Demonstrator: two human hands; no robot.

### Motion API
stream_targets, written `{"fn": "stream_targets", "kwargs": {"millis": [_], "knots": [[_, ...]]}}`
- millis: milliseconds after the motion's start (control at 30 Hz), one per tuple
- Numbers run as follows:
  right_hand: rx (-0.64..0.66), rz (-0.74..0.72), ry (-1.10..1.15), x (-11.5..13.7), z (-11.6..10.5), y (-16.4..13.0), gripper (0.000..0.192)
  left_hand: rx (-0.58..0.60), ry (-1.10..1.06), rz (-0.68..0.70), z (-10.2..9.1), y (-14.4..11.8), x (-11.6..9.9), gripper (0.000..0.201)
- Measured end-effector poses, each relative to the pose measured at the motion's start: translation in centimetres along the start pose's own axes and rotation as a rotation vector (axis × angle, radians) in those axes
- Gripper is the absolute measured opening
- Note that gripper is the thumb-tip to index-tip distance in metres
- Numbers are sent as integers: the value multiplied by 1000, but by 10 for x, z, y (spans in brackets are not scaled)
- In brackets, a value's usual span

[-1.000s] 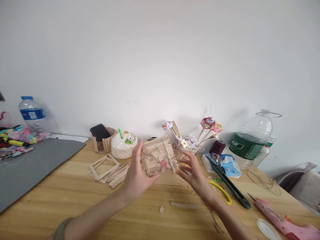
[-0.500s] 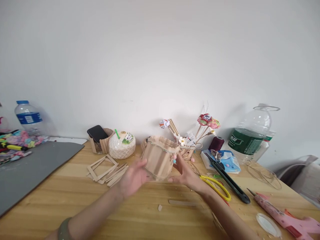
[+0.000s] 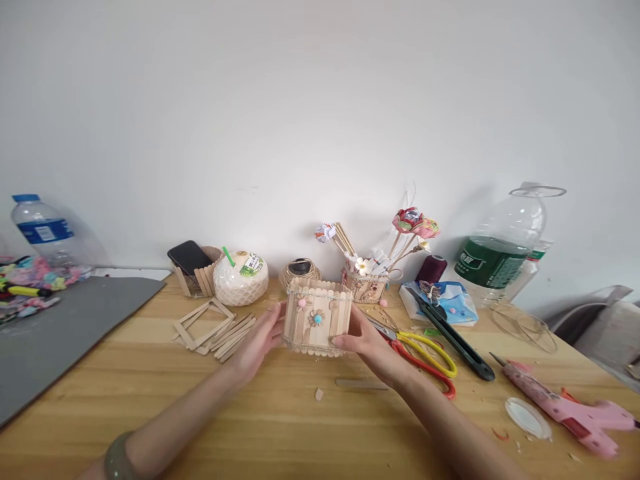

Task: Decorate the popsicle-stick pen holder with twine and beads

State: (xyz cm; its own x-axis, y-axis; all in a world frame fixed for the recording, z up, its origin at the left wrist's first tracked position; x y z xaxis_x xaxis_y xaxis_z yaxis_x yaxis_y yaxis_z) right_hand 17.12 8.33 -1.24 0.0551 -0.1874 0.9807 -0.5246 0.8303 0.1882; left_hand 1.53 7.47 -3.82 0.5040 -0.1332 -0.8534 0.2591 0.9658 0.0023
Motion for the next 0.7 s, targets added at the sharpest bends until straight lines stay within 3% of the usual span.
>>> {"fn": "stream_targets", "kwargs": {"millis": [233,433,700], "knots": [[-17,38,-29,-14,4,1,66,50,101,72,2,-2,-5,70],[35,-7,-103,-11,11,5,63,43,212,61,-5,-1,-4,58],[58,-70,-284,-23,8,12,69,13,459,40,-24,12,-2,67]]}}
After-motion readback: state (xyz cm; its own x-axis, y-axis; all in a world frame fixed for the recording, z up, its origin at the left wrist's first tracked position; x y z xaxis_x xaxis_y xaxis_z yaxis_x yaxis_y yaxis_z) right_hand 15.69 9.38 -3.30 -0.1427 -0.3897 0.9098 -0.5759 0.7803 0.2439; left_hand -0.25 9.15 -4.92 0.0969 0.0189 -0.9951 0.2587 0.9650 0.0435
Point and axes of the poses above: each hand's wrist, its own y-axis towards the middle knuckle, its own z-axis out of the palm, x = y × z, the point moved 7 cm from there along y, towards the middle knuckle, and after that the axes turned 9 degrees about -y, right-handed, at the moved point
